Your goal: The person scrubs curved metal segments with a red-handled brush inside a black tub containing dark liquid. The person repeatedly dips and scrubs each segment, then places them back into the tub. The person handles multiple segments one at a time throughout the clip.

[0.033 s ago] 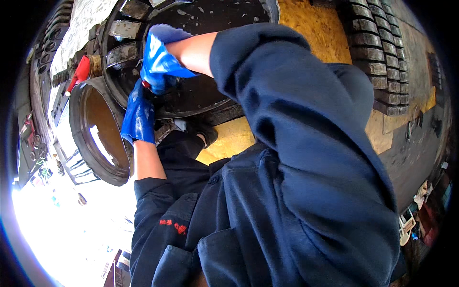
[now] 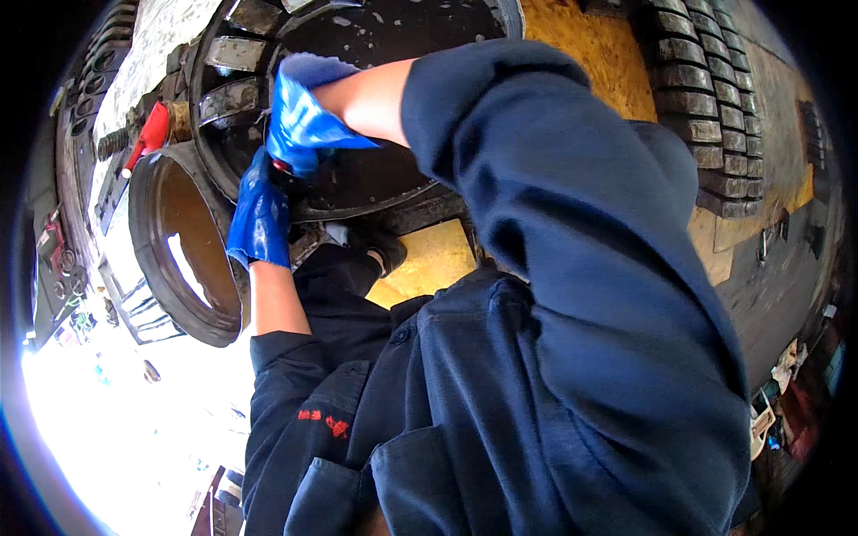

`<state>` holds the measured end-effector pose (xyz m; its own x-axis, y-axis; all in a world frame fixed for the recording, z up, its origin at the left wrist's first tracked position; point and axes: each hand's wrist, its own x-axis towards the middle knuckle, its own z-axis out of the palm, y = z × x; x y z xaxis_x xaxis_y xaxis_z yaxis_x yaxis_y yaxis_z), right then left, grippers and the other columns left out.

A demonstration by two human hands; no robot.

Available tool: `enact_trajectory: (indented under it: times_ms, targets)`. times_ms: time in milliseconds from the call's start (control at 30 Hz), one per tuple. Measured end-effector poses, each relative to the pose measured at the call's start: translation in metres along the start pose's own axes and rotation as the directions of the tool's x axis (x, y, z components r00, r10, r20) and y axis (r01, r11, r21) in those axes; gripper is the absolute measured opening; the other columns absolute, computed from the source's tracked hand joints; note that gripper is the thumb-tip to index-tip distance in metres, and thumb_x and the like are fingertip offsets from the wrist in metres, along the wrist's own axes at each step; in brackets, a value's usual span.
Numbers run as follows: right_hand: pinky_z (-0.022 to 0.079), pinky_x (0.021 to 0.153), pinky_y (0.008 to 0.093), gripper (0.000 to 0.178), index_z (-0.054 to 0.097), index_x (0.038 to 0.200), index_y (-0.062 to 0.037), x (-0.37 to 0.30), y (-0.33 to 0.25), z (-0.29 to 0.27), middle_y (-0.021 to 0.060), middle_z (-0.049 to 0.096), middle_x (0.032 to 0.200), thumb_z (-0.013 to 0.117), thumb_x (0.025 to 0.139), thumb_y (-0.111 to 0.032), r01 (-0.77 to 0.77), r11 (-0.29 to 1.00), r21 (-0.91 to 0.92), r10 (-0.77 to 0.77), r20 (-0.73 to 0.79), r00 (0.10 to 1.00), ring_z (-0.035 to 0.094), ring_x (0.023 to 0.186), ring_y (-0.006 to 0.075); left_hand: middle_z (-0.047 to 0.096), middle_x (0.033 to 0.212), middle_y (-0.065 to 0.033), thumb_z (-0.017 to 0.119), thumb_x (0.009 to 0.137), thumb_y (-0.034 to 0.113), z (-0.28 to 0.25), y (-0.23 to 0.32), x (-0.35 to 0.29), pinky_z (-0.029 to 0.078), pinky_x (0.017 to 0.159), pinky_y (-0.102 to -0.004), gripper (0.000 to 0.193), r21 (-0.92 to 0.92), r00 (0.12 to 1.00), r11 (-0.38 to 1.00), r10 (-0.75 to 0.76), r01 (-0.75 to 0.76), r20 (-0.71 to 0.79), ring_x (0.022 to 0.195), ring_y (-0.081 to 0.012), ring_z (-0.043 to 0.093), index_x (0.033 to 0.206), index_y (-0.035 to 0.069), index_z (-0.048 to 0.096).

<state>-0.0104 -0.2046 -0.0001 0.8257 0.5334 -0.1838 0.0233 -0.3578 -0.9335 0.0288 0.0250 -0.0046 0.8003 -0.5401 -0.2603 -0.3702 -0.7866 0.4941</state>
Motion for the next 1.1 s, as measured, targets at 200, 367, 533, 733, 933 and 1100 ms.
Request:
enact_trajectory:
  times_ms: [200,367,533,733,933,1100]
  targets:
    - [0.056,0.070,0.0412,0.020,0.077,0.096,-0.0069,-0.017,-0.020,0.030,0.0102,0.074,0.085,0.071,0.091,-0.025,0.048,0.747,-0.663,0.004,0.077,0.997,0.072,0.080,0.0283,0.076,0.105,-0.0216,0.054,0.106,0.025,0.004,0.032,-0.011,0.055,0.084,-0.0414,0.035,-0.272,0.969,0.957,0.036,-0.104,-0.244,0.095,-0.0296,0.073,0.110,-0.003,0.075]
    - [0.057,0.069,0.0440,0.019,0.077,0.096,-0.0073,-0.011,-0.017,0.034,0.0143,0.075,0.086,0.068,0.089,-0.023,0.146,0.737,-0.660,-0.161,0.038,0.986,0.073,0.079,0.0328,0.077,0.104,-0.0199,0.055,0.105,0.038,0.006,0.017,-0.007,0.053,0.085,-0.0396,0.047,-0.630,0.975,0.770,-0.201,0.101,-0.090,0.093,-0.0274,0.071,0.113,-0.005,0.075]
    - [0.055,0.070,0.0474,0.022,0.069,0.090,-0.0083,-0.005,0.018,0.039,0.0132,0.072,0.083,0.063,0.094,-0.029,0.083,0.709,-0.701,-0.290,-0.182,0.939,0.071,0.078,0.0339,0.076,0.106,-0.0245,0.057,0.104,0.041,0.018,0.020,0.000,0.053,0.089,-0.0422,0.052,-0.698,0.961,0.702,-0.265,0.141,-0.073,0.098,-0.0323,0.071,0.116,-0.007,0.073]
    - [0.057,0.084,0.0441,0.029,0.076,0.113,-0.0102,0.003,-0.026,0.038,0.0139,0.077,0.105,0.064,0.095,-0.029,-0.350,0.749,-0.563,0.164,-0.354,0.921,0.074,0.098,0.0337,0.074,0.114,-0.0283,0.056,0.105,0.040,0.015,-0.007,-0.001,0.053,0.090,-0.0456,0.052,-0.314,0.970,0.949,-0.051,-0.027,-0.239,0.104,-0.0397,0.070,0.117,-0.007,0.072]
    - [0.057,0.090,0.0423,0.041,0.077,0.121,-0.0094,-0.006,-0.019,0.034,0.0133,0.078,0.104,0.074,0.089,-0.034,-0.234,0.972,0.013,0.221,-0.387,0.895,0.074,0.096,0.0277,0.070,0.115,-0.0302,0.057,0.104,0.026,0.007,-0.040,-0.013,0.054,0.093,-0.0491,0.035,0.221,0.936,0.958,0.240,-0.185,-0.257,0.108,-0.0437,0.069,0.126,-0.001,0.066]
    - [0.062,0.084,0.0375,0.030,0.073,0.120,-0.0008,-0.023,0.106,0.057,0.0159,0.078,0.102,0.073,0.097,-0.021,0.067,0.830,0.554,0.277,-0.513,0.813,0.075,0.102,0.0273,0.069,0.121,-0.0301,0.053,0.093,-0.002,0.007,0.018,-0.008,0.054,0.099,-0.0476,0.042,0.028,0.967,0.986,0.165,-0.163,-0.195,0.115,-0.0436,0.068,0.134,-0.001,0.063]
